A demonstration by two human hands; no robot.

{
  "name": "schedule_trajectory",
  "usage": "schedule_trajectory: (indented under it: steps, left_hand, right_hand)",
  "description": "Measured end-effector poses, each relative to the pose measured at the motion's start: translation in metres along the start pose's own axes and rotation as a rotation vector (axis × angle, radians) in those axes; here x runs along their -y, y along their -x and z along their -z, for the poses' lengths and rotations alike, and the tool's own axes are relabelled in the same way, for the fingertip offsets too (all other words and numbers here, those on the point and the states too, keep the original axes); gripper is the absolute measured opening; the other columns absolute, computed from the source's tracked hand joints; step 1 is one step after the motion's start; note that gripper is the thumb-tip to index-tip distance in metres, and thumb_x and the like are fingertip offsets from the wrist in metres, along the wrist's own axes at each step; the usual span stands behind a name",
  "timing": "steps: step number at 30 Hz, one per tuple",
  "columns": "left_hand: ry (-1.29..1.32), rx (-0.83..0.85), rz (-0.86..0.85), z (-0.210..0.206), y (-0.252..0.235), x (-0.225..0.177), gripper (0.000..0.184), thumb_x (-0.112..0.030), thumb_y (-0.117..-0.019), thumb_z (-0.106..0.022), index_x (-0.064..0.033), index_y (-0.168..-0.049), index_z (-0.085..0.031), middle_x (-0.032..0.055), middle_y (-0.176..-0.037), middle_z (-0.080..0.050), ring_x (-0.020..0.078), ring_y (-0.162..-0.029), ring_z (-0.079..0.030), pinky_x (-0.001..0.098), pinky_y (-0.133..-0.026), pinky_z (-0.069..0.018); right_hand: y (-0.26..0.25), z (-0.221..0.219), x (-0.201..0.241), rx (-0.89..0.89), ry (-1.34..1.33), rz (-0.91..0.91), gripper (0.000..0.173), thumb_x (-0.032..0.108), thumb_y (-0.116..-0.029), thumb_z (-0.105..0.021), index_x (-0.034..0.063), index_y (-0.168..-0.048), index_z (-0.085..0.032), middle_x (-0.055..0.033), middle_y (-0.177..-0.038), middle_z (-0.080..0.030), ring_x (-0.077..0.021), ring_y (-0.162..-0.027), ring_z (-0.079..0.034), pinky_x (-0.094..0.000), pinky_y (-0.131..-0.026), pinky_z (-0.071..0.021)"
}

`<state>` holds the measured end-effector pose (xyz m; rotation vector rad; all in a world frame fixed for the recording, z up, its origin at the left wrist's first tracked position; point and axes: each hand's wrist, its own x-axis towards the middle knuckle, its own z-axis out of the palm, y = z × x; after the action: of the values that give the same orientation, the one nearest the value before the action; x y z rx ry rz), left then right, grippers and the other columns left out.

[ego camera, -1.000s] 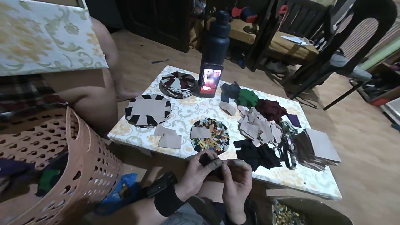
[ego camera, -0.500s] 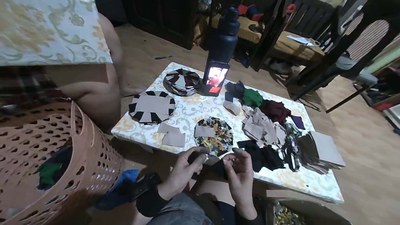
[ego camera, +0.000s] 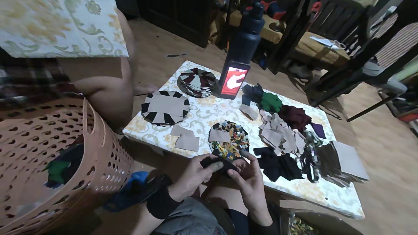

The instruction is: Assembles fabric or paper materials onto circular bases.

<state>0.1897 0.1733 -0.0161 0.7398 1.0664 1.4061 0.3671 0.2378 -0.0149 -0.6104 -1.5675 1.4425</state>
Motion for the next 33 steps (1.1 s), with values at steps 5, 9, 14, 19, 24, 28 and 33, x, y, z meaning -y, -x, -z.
schedule_trajectory:
  steps: [5, 9, 14, 19, 24, 28, 33]
  left_hand:
    - [0.171, 0.003, 0.132, 0.005, 0.003, -0.005, 0.028, -0.024, -0.1102, -0.040, -0.0113, -0.095, -0.061, -0.0067, -0.060, -0.050, 0.0004, -0.043, -0.041, 0.0145, -0.043, -0.0394]
    - [0.114, 0.057, 0.097, 0.015, 0.001, -0.007, 0.033, -0.031, -0.1104, -0.037, -0.0099, -0.117, -0.062, -0.0073, -0.070, -0.056, -0.0017, -0.045, -0.041, 0.0131, -0.043, -0.0384]
    - [-0.367, 0.012, -0.165, 0.018, -0.003, -0.012, 0.022, -0.019, -0.0892, -0.076, -0.0062, -0.107, -0.073, -0.0087, -0.085, -0.069, -0.0046, -0.066, -0.059, 0.0128, -0.058, -0.0488]
    - [-0.578, 0.021, -0.296, 0.022, -0.006, -0.009, 0.022, -0.023, -0.0910, -0.074, -0.0056, -0.105, -0.073, -0.0048, -0.091, -0.071, -0.0031, -0.081, -0.064, 0.0152, -0.074, -0.0534]
    - [-0.670, 0.010, -0.344, 0.020, -0.011, -0.014, 0.028, -0.027, -0.0948, -0.070, -0.0055, -0.113, -0.070, -0.0032, -0.091, -0.071, -0.0033, -0.076, -0.062, 0.0155, -0.072, -0.0522]
    - [-0.736, -0.069, -0.411, 0.013, -0.023, -0.039, 0.028, -0.024, -0.0958, -0.069, -0.0060, -0.118, -0.069, -0.0001, -0.086, -0.069, 0.0010, -0.070, -0.061, 0.0202, -0.067, -0.0524]
    - [-0.767, -0.137, -0.495, 0.008, -0.043, -0.077, 0.037, -0.018, -0.0970, -0.069, -0.0137, -0.133, -0.061, -0.0017, -0.075, -0.067, 0.0027, -0.057, -0.056, 0.0209, -0.056, -0.0492]
  right_hand:
    - [-0.002, 0.003, -0.003, -0.062, -0.045, -0.025, 0.055, -0.005, -0.0874, -0.069, -0.0069, -0.134, -0.040, -0.0053, -0.095, -0.068, -0.0123, -0.077, -0.069, -0.0268, -0.065, -0.0603]
    - [-0.003, 0.008, -0.002, -0.020, -0.015, -0.052, 0.053, -0.005, -0.0875, -0.069, -0.0055, -0.133, -0.042, -0.0039, -0.095, -0.069, -0.0111, -0.075, -0.068, -0.0262, -0.064, -0.0603]
    - [-0.003, 0.011, 0.001, 0.036, 0.077, -0.056, 0.044, -0.001, -0.0896, -0.068, -0.0055, -0.129, -0.048, -0.0027, -0.098, -0.070, -0.0096, -0.079, -0.069, -0.0254, -0.067, -0.0604]
    - [-0.003, 0.016, -0.004, 0.053, 0.178, 0.006, 0.035, 0.000, -0.0925, -0.063, -0.0060, -0.125, -0.055, -0.0039, -0.103, -0.070, -0.0073, -0.088, -0.068, -0.0229, -0.074, -0.0585]
    - [-0.016, 0.015, 0.001, 0.071, 0.263, 0.041, 0.033, 0.001, -0.0947, -0.060, -0.0083, -0.126, -0.054, -0.0064, -0.106, -0.071, -0.0071, -0.090, -0.069, -0.0239, -0.075, -0.0597]
    - [-0.048, 0.013, 0.015, 0.085, 0.376, 0.145, 0.029, 0.003, -0.0965, -0.062, -0.0066, -0.124, -0.058, -0.0076, -0.104, -0.071, -0.0068, -0.086, -0.070, -0.0248, -0.075, -0.0609]
    - [-0.097, 0.010, 0.033, 0.098, 0.508, 0.204, 0.029, 0.002, -0.0962, -0.062, -0.0025, -0.124, -0.059, -0.0100, -0.104, -0.070, -0.0090, -0.079, -0.069, -0.0253, -0.070, -0.0597]
